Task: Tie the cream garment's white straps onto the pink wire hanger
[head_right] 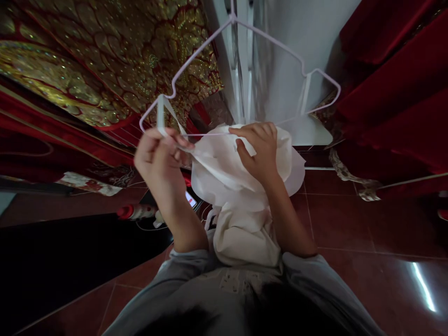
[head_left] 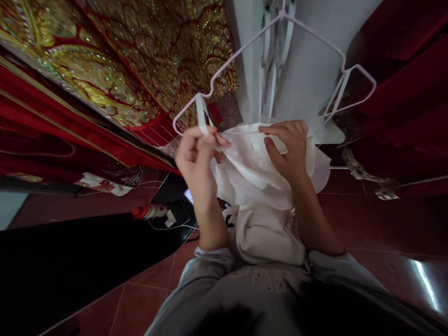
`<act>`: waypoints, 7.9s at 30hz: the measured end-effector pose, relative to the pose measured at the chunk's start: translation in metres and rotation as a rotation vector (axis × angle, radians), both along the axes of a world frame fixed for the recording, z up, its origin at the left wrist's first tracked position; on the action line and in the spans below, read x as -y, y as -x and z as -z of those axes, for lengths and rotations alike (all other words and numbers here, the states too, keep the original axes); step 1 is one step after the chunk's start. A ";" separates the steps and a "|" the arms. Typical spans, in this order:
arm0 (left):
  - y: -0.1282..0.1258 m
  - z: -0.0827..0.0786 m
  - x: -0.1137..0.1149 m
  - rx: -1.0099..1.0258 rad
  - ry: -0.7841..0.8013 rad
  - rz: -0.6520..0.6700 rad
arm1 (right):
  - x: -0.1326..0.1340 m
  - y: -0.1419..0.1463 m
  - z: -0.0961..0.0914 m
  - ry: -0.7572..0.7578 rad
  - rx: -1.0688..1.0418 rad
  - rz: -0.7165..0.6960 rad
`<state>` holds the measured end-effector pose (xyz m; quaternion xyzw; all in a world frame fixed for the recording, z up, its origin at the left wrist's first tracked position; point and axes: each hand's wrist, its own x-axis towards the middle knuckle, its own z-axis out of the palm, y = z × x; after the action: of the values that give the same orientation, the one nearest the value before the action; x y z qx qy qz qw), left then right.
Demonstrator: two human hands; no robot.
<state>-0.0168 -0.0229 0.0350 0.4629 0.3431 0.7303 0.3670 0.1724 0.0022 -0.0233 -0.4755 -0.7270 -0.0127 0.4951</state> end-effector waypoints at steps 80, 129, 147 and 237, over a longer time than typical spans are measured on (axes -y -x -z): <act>-0.030 0.032 -0.024 0.256 0.043 0.034 | 0.003 -0.035 -0.027 0.083 0.027 -0.114; -0.017 0.025 -0.049 0.260 0.189 0.115 | 0.006 -0.034 -0.024 0.141 0.028 -0.115; -0.024 0.024 -0.048 0.260 0.088 0.024 | -0.024 -0.112 -0.009 -0.204 -0.449 0.408; -0.014 0.015 -0.036 0.251 0.161 0.112 | -0.004 -0.065 -0.031 -0.181 -0.212 0.234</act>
<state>-0.0028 0.0131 0.0204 0.3554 0.3254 0.7311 0.4830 0.2370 0.0064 0.0074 -0.5090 -0.6063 -0.0855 0.6050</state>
